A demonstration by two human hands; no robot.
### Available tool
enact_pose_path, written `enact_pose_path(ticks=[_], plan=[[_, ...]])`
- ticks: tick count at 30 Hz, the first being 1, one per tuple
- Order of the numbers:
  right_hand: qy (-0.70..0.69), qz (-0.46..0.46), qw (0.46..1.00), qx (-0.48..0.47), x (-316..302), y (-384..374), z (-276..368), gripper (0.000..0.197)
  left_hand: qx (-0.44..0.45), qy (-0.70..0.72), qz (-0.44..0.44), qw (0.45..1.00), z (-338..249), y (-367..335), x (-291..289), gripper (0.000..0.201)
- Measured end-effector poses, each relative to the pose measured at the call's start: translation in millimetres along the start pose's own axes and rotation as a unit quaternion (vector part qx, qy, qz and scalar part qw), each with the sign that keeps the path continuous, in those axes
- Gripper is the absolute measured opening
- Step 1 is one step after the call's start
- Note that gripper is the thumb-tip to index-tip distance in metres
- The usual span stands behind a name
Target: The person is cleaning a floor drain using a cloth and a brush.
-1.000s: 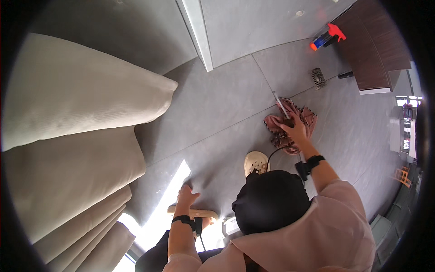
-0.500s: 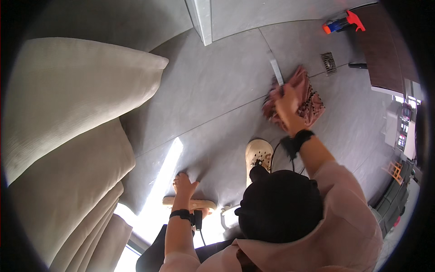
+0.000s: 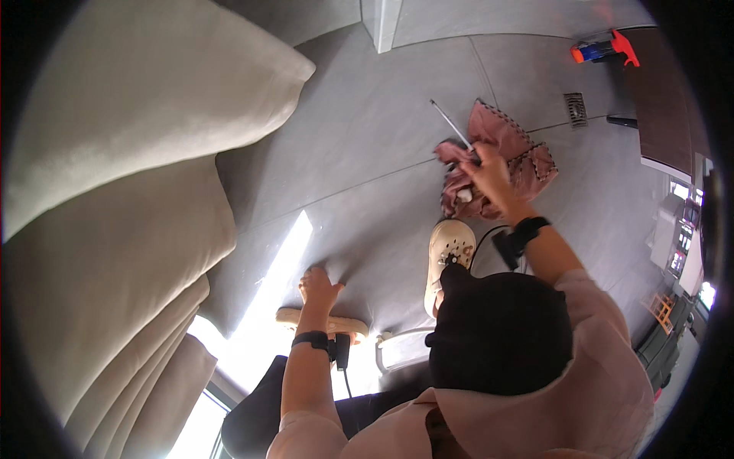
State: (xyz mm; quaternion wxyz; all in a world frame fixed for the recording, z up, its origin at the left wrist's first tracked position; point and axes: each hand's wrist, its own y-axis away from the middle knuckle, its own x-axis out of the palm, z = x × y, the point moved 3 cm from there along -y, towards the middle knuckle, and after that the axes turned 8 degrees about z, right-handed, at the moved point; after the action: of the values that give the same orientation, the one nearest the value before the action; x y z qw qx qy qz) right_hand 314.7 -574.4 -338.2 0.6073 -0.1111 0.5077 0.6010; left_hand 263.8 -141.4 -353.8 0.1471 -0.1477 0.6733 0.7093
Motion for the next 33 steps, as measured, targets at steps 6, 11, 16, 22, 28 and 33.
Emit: enact_pose_path(ticks=[6,11,16,22,28,33], plan=[[0.09,0.019,0.977,-0.194,-35.7,33.0,-0.5,0.048,-0.002,0.004,-0.014,1.0,-5.1,7.4,-13.2,0.064],[0.133,0.125,0.951,-0.249,-15.6,32.1,59.1,0.045,-0.029,-0.059,0.025,0.998,-5.0,4.4,-13.2,0.068],[0.094,0.155,0.933,-0.311,49.3,18.8,111.6,0.035,-0.028,-0.079,0.016,0.996,-7.2,-0.2,-4.9,0.067],[0.005,0.137,0.929,-0.343,17.0,12.6,99.7,0.033,-0.036,-0.078,0.002,0.996,-6.0,1.1,-7.3,0.065],[0.073,0.22,0.93,-0.286,69.4,9.9,145.1,0.03,-0.051,-0.051,0.015,0.997,-4.5,-2.2,-4.6,0.065],[0.093,0.237,0.927,-0.275,23.4,1.2,81.8,0.033,-0.033,-0.056,-0.002,0.998,-7.6,-4.4,-5.2,0.066]])
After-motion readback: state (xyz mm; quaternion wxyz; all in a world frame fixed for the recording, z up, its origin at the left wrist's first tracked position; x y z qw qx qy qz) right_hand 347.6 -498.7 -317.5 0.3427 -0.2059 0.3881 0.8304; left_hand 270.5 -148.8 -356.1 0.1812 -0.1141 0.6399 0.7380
